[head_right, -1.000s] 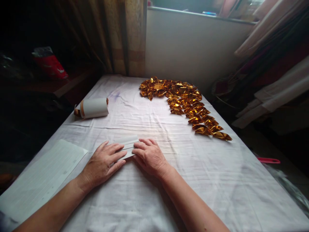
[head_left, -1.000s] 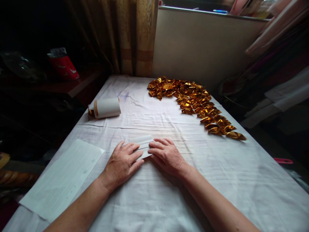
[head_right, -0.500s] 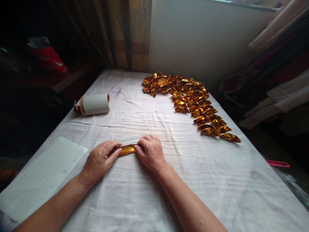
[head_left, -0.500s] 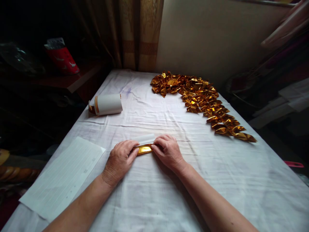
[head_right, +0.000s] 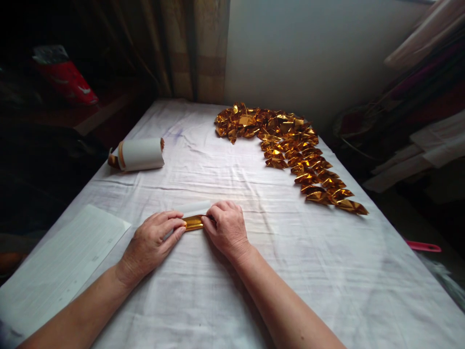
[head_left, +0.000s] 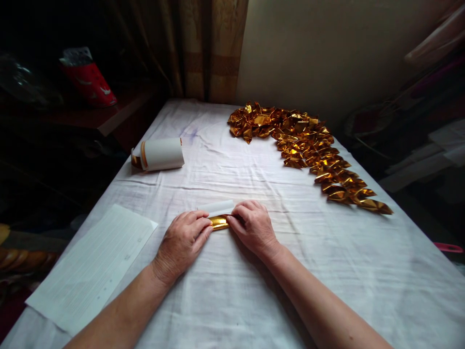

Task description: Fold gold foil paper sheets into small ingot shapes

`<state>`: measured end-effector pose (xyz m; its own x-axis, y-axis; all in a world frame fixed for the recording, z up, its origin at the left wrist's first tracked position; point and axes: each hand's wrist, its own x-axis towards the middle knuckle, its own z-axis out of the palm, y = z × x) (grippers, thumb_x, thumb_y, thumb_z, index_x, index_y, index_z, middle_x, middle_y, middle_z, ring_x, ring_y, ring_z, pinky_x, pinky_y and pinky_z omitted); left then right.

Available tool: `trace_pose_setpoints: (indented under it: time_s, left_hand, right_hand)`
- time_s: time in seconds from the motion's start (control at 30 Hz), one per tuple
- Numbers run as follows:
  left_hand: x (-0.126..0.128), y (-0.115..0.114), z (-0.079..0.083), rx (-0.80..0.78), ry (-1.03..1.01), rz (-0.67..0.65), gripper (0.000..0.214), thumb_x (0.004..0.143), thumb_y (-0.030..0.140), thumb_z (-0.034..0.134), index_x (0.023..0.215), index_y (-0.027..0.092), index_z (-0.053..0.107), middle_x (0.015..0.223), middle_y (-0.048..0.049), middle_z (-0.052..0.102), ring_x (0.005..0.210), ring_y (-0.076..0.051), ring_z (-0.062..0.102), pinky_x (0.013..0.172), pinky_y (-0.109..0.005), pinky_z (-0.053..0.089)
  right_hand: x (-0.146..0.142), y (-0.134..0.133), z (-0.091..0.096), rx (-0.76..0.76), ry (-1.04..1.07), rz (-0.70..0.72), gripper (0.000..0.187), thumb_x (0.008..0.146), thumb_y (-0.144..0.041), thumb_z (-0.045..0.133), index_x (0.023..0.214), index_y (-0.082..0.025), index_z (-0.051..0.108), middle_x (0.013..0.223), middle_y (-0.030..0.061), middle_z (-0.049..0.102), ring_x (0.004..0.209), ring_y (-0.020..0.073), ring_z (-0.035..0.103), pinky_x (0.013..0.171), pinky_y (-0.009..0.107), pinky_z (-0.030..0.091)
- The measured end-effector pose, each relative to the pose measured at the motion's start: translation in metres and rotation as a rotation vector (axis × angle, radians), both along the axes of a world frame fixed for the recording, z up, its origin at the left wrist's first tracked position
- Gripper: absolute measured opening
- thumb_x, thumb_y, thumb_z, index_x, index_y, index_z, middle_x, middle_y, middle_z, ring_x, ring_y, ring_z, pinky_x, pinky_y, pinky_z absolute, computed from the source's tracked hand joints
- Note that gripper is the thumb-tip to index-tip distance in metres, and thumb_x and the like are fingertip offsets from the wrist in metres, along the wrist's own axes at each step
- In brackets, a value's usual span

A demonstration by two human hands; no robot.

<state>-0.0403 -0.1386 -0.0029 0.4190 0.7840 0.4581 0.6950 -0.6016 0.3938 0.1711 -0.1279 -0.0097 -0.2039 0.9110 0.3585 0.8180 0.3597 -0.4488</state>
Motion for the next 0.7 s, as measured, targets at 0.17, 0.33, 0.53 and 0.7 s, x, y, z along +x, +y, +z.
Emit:
trace_pose_setpoints:
  time_s: [0.17,0.33,0.53,0.7]
  left_hand:
    - [-0.0007,-0.0001,-0.0006,0.004,0.007,-0.007,0.015,0.094,0.024,0.053,0.094,0.020,0.068,0.102,-0.0059,0.071,0.092,-0.019,0.065,0.086,-0.036,0.052]
    - [-0.0006,0.0000,-0.0007,-0.009,0.015,-0.003,0.016,0.094,0.024,0.053,0.094,0.021,0.068,0.103,-0.0056,0.071,0.092,-0.019,0.065,0.087,-0.036,0.052]
    - [0.0008,0.0001,0.0003,-0.003,0.028,-0.011,0.014,0.094,0.023,0.053,0.094,0.020,0.067,0.100,-0.0056,0.071,0.091,-0.019,0.064,0.087,-0.036,0.051]
    - [0.0011,-0.0003,0.0014,-0.016,0.043,-0.009,0.015,0.094,0.024,0.052,0.094,0.021,0.068,0.099,-0.0052,0.071,0.092,-0.019,0.064,0.088,-0.036,0.051]
  right_hand:
    - [-0.0012,-0.0006,-0.0005,-0.007,-0.012,-0.010,0.013,0.087,-0.027,0.066,0.074,-0.023,0.064,0.084,0.0024,0.067,0.086,0.0201,0.057,0.077,0.034,0.038]
    - [-0.0023,-0.0007,-0.0012,-0.004,-0.023,-0.013,0.015,0.088,-0.029,0.065,0.074,-0.023,0.063,0.084,0.0029,0.066,0.085,0.0202,0.056,0.076,0.034,0.037]
    - [-0.0026,-0.0002,-0.0015,0.000,-0.034,-0.023,0.014,0.087,-0.028,0.065,0.075,-0.022,0.063,0.086,0.0028,0.066,0.086,0.0203,0.056,0.076,0.034,0.037]
    - [-0.0027,-0.0004,-0.0023,0.010,-0.042,-0.026,0.014,0.088,-0.029,0.064,0.075,-0.023,0.063,0.086,0.0032,0.065,0.086,0.0204,0.056,0.076,0.034,0.037]
